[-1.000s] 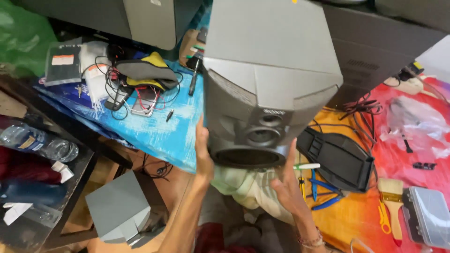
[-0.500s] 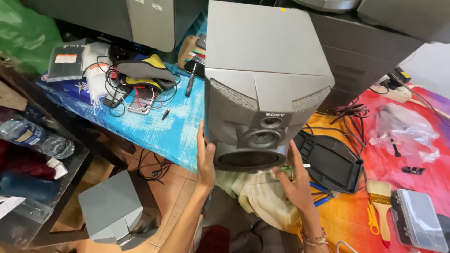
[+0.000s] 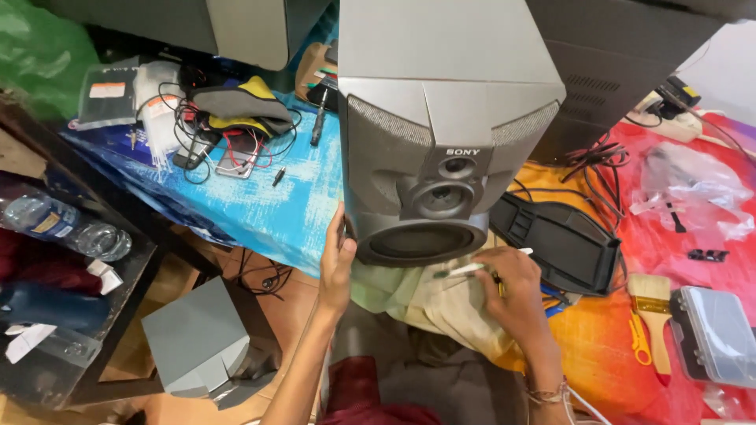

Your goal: Inspecting and cleaning the internal components of a speaker port using tweezers and a small tool.

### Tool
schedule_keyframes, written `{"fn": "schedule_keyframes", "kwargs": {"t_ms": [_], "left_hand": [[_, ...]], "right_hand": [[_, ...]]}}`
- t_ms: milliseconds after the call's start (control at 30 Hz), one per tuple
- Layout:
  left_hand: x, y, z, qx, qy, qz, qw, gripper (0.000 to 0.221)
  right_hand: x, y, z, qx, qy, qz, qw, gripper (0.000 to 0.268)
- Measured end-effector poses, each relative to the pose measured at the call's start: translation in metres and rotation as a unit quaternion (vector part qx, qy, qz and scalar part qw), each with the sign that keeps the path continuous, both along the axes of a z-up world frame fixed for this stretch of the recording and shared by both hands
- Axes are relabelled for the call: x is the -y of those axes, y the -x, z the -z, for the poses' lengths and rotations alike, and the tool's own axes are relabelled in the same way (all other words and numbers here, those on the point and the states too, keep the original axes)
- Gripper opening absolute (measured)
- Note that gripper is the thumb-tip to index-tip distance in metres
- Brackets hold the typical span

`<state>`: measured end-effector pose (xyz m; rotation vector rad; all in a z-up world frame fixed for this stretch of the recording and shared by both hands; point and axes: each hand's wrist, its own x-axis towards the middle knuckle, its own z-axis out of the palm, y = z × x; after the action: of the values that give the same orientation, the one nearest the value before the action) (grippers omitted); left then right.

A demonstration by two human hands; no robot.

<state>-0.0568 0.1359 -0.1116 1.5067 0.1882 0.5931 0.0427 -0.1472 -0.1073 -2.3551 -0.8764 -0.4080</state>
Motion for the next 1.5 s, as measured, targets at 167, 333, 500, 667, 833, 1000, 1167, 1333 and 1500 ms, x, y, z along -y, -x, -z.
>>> {"fn": "schedule_keyframes", "kwargs": {"t_ms": [167, 333, 500, 667, 833, 1000, 1167, 1333, 1500], "left_hand": [[-0.001, 0.002, 0.021, 0.030, 0.012, -0.054, 0.998, 0.056], [0.021, 0.010, -0.020, 0.157, -0.111, -0.175, 0.966, 0.028], [0.029, 0.013, -0.068, 0.196, -0.257, -0.180, 0.929, 0.024], [0.016, -0.005, -0.117, 0.256, -0.359, -0.187, 0.878, 0.028], [0.010, -0.037, -0.111, 0.261, -0.329, -0.150, 0.895, 0.061], [0.010, -0.041, -0.099, 0.263, -0.318, -0.123, 0.903, 0.069], [0.007, -0.045, -0.094, 0.257, -0.330, -0.134, 0.899, 0.071], [0.007, -0.044, -0.092, 0.253, -0.330, -0.135, 0.899, 0.071], [0.015, -0.036, -0.094, 0.261, -0.325, -0.126, 0.900, 0.071]], "right_hand": [[0.000, 0.035, -0.060, -0.014, -0.041, -0.002, 0.999, 0.019], [-0.006, 0.038, -0.067, 0.012, -0.103, -0.007, 0.995, 0.021], [-0.028, 0.036, -0.079, -0.028, -0.152, -0.050, 0.987, 0.029], [-0.039, 0.039, -0.070, -0.005, -0.198, 0.004, 0.980, 0.033], [-0.048, 0.047, -0.062, -0.005, -0.197, 0.014, 0.980, 0.027], [-0.050, 0.066, -0.067, -0.101, -0.216, -0.001, 0.971, 0.030], [-0.057, 0.063, -0.077, -0.045, -0.273, 0.056, 0.959, 0.019], [-0.052, 0.065, -0.082, -0.096, -0.189, -0.004, 0.977, 0.023], [-0.040, 0.064, -0.068, -0.143, -0.299, 0.036, 0.943, 0.022]]}}
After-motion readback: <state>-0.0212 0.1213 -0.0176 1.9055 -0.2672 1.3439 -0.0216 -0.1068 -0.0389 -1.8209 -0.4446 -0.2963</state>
